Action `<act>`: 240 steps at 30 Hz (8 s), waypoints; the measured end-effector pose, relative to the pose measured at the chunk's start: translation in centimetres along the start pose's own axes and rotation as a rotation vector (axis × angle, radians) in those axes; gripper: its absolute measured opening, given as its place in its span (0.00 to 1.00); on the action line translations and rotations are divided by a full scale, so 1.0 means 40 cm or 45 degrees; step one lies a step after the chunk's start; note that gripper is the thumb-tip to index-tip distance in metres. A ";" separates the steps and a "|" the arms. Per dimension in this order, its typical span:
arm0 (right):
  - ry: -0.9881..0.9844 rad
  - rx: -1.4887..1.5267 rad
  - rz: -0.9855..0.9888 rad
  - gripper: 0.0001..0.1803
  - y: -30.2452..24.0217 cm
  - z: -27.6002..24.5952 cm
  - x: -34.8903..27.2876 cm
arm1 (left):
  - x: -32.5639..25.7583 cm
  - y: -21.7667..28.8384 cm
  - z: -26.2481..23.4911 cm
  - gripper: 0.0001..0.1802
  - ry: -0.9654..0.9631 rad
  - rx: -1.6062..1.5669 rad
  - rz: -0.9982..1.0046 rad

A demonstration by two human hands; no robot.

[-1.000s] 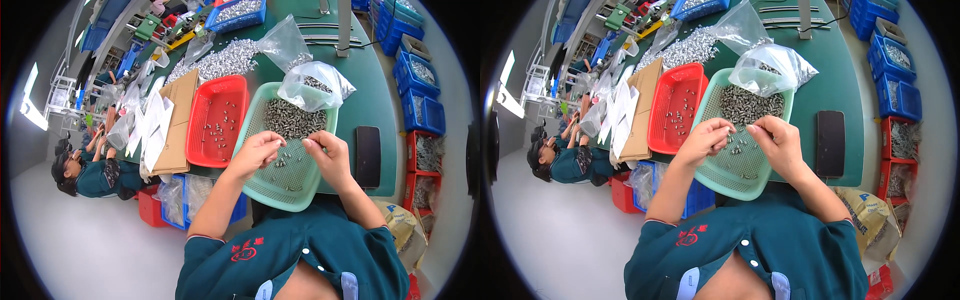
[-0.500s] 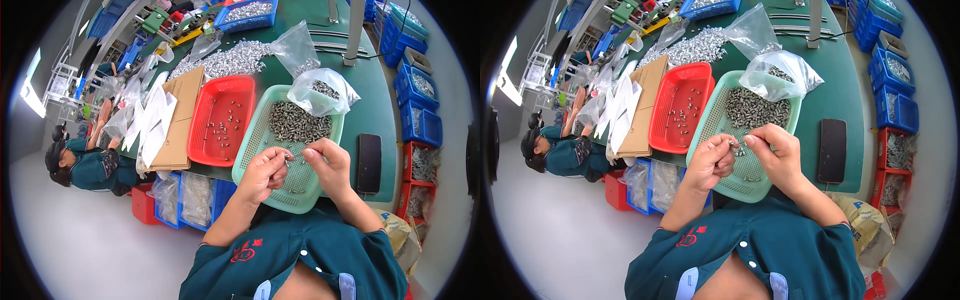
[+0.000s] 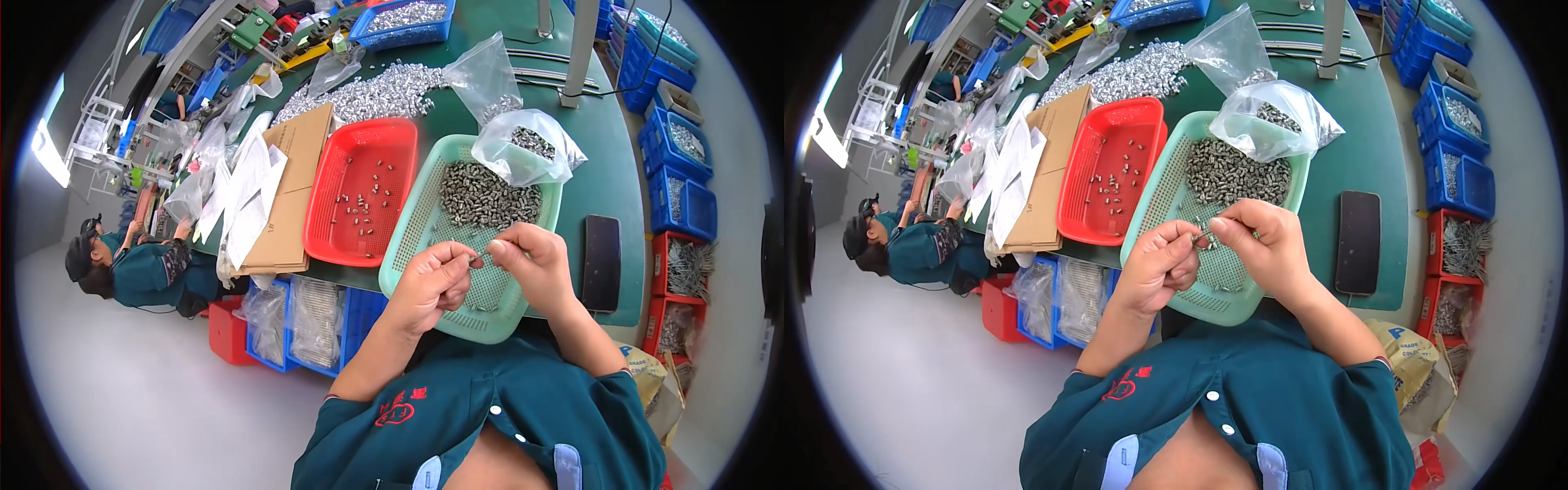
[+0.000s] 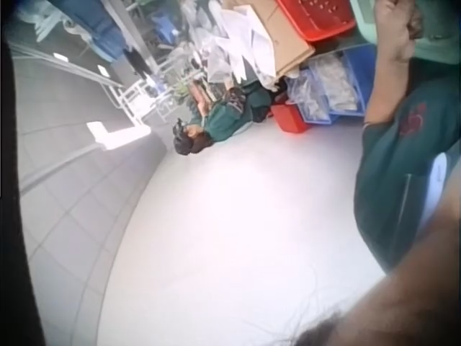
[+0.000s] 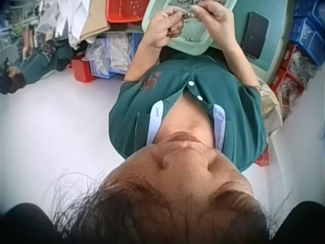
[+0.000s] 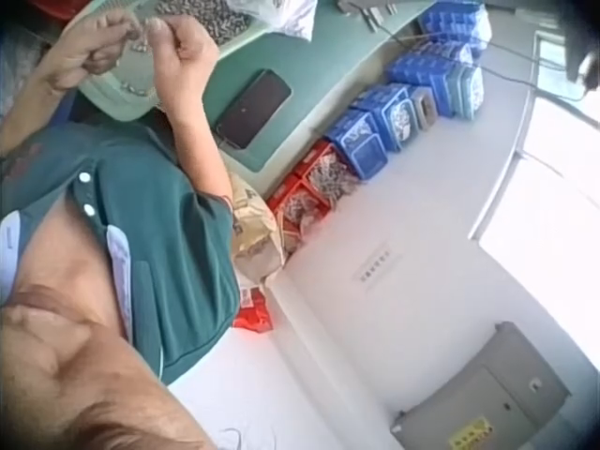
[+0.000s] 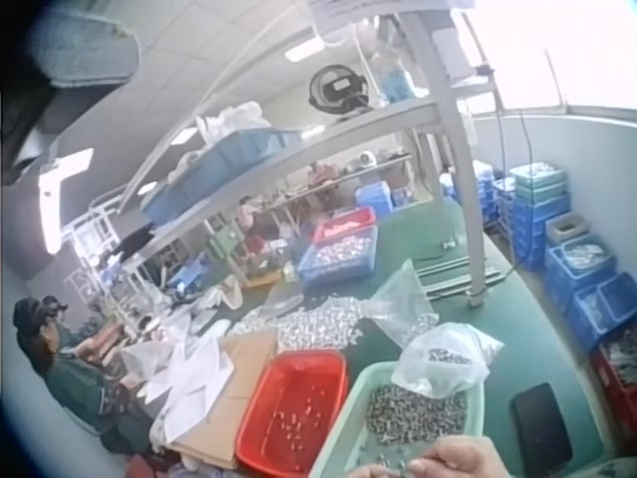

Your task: Inspecting and sorting small metal components at an industrial workbench.

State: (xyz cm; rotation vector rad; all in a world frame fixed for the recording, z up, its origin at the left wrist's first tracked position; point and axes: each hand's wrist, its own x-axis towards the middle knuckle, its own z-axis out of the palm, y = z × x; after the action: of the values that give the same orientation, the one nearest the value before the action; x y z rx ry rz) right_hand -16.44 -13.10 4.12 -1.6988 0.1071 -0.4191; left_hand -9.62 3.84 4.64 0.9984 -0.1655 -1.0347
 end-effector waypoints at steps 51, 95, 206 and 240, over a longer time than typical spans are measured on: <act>0.026 0.308 0.224 0.08 0.047 0.020 0.006 | 0.042 0.010 -0.055 0.19 0.248 -0.480 -0.036; 0.001 -0.007 0.120 0.11 0.046 0.034 0.002 | 0.022 -0.022 -0.017 0.13 0.099 -0.175 -0.100; -0.117 0.640 0.464 0.07 0.042 0.021 0.001 | 0.011 0.020 0.014 0.16 0.071 -0.102 -0.045; 0.068 -0.241 -0.268 0.05 0.015 0.028 0.004 | 0.027 -0.017 -0.020 0.05 0.202 -0.126 0.184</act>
State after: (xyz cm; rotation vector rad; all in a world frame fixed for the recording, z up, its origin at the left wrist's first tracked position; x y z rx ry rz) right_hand -15.82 -12.20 3.46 -1.8937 0.0063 -0.6280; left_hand -9.03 3.39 3.35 0.9598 -0.0544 -0.8212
